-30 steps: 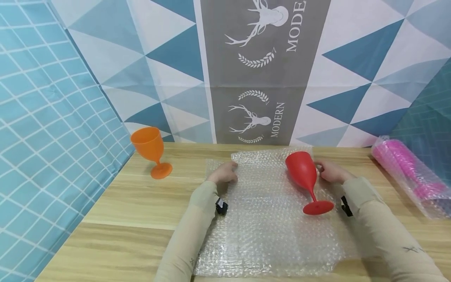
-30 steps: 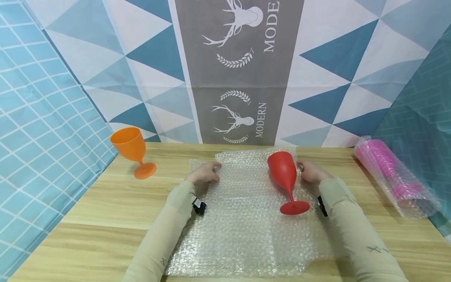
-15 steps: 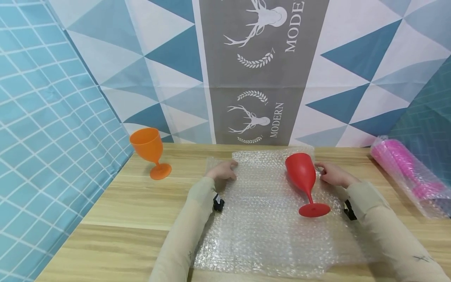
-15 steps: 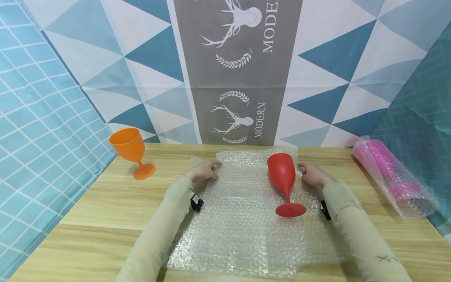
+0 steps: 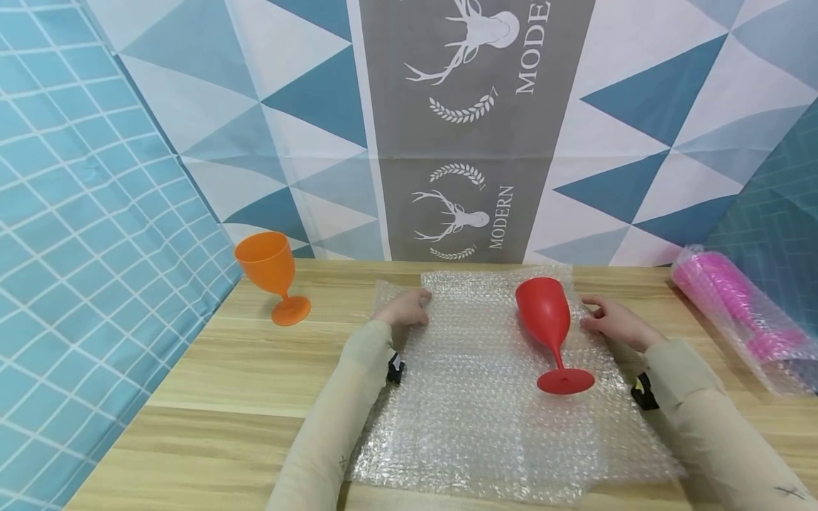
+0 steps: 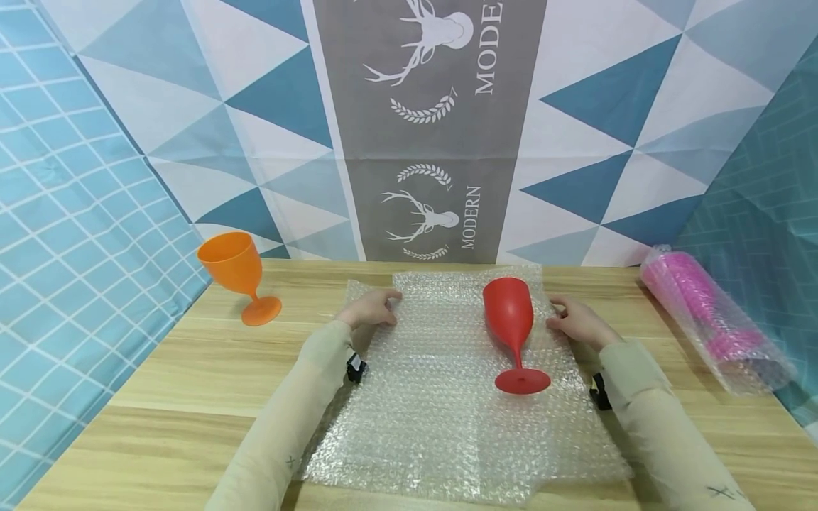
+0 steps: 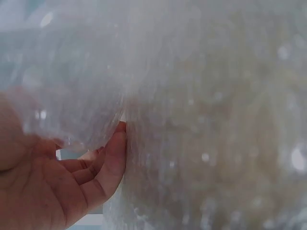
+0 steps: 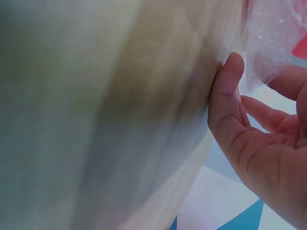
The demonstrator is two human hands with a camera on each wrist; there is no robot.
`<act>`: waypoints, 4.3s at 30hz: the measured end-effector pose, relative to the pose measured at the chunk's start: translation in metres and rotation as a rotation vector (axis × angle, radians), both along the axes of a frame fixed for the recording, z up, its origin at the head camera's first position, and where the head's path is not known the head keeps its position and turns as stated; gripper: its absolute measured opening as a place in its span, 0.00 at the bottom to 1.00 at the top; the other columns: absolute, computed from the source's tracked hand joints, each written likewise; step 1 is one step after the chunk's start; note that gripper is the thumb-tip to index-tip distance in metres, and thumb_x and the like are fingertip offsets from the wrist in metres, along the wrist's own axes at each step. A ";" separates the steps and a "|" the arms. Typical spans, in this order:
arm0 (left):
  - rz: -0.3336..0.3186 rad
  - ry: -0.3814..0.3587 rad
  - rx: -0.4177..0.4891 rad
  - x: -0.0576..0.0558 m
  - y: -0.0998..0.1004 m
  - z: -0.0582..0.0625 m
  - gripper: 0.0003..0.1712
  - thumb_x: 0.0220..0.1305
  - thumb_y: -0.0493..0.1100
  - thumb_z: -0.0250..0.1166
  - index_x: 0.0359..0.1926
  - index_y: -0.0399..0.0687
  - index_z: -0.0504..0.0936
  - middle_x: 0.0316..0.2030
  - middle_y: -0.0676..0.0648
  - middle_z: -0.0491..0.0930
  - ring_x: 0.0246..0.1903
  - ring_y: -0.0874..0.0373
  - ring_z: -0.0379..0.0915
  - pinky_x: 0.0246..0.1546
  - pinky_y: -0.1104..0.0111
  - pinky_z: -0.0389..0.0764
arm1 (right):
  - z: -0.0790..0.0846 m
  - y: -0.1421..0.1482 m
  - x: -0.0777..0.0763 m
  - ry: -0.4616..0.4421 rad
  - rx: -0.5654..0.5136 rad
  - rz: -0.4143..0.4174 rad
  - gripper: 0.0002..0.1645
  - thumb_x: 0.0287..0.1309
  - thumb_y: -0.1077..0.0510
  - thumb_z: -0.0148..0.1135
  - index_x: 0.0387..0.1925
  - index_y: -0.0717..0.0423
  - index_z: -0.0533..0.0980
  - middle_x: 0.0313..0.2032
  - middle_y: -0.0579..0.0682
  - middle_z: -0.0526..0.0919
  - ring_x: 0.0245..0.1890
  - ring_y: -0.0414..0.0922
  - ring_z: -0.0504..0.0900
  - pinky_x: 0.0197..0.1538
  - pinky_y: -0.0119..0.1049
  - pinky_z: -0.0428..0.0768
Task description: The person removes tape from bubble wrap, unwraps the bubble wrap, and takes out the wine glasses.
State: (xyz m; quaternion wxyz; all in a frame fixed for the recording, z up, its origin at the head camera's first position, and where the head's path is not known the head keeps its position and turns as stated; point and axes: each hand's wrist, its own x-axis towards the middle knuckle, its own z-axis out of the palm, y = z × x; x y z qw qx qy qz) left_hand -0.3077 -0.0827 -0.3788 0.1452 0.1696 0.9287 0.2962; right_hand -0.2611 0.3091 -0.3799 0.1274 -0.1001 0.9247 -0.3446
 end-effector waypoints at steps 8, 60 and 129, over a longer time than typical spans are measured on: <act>0.020 0.083 -0.043 0.004 0.003 0.005 0.39 0.41 0.30 0.63 0.60 0.35 0.66 0.57 0.38 0.71 0.49 0.45 0.70 0.49 0.60 0.73 | 0.001 0.006 0.013 -0.049 -0.079 0.019 0.37 0.61 0.58 0.52 0.61 0.78 0.50 0.42 0.65 0.73 0.37 0.46 0.74 0.38 0.35 0.78; 0.057 0.378 0.034 0.022 0.097 0.041 0.21 0.59 0.43 0.56 0.53 0.41 0.74 0.40 0.44 0.80 0.39 0.55 0.75 0.40 0.68 0.76 | 0.001 0.015 0.052 -0.230 -0.216 -0.038 0.39 0.60 0.57 0.53 0.62 0.75 0.46 0.41 0.60 0.68 0.34 0.41 0.73 0.37 0.35 0.80; 0.411 -0.040 0.219 0.055 0.196 0.008 0.51 0.38 0.66 0.68 0.61 0.51 0.57 0.43 0.52 0.72 0.42 0.56 0.68 0.32 0.64 0.77 | -0.004 0.009 0.053 -0.274 -0.261 -0.079 0.35 0.60 0.61 0.52 0.61 0.73 0.49 0.33 0.53 0.69 0.29 0.41 0.73 0.35 0.32 0.78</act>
